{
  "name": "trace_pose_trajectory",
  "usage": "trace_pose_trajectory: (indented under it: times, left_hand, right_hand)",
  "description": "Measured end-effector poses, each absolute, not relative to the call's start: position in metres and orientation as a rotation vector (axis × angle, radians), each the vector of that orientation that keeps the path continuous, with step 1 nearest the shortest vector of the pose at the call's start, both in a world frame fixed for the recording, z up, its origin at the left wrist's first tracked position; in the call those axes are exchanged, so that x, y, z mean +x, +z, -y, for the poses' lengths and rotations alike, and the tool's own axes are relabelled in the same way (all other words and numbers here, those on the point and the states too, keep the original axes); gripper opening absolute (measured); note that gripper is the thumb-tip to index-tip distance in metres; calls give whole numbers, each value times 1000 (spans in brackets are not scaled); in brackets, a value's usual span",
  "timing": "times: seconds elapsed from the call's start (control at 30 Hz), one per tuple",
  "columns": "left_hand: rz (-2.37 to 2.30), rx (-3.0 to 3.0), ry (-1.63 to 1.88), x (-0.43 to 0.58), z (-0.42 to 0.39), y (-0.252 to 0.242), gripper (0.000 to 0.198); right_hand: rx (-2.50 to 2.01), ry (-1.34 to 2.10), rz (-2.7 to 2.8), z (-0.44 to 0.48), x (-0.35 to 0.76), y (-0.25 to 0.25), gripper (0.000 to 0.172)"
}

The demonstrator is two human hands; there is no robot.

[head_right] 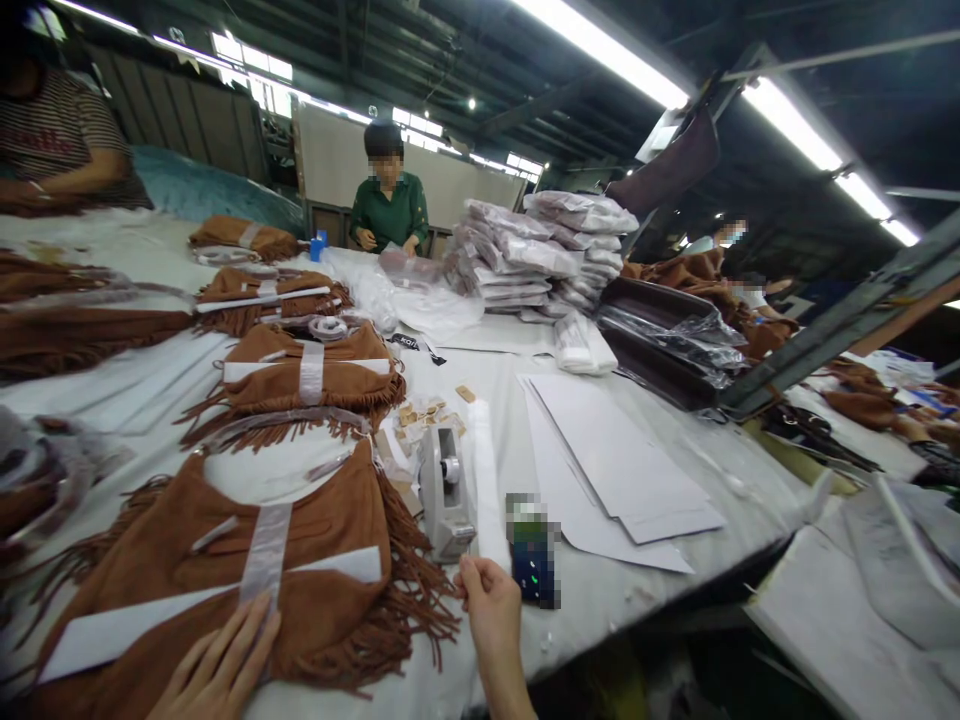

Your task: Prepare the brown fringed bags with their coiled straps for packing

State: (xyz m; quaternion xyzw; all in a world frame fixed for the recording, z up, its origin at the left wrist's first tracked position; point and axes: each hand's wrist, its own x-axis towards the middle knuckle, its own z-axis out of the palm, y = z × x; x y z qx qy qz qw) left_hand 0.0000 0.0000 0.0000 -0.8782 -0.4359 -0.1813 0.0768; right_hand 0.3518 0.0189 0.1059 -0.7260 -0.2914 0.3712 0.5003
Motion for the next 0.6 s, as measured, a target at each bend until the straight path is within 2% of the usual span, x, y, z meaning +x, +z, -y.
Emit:
trace_pose_trajectory:
  times: [0.33, 0.6]
  left_hand:
    - [1308, -2643, -493, 0, 2, 4, 74]
    - [1305, -2620, -501, 3, 3, 3, 85]
  right_hand:
    - [-1765, 788, 699, -28, 357, 79, 59]
    - [-1862, 780, 698, -2, 356, 72, 57]
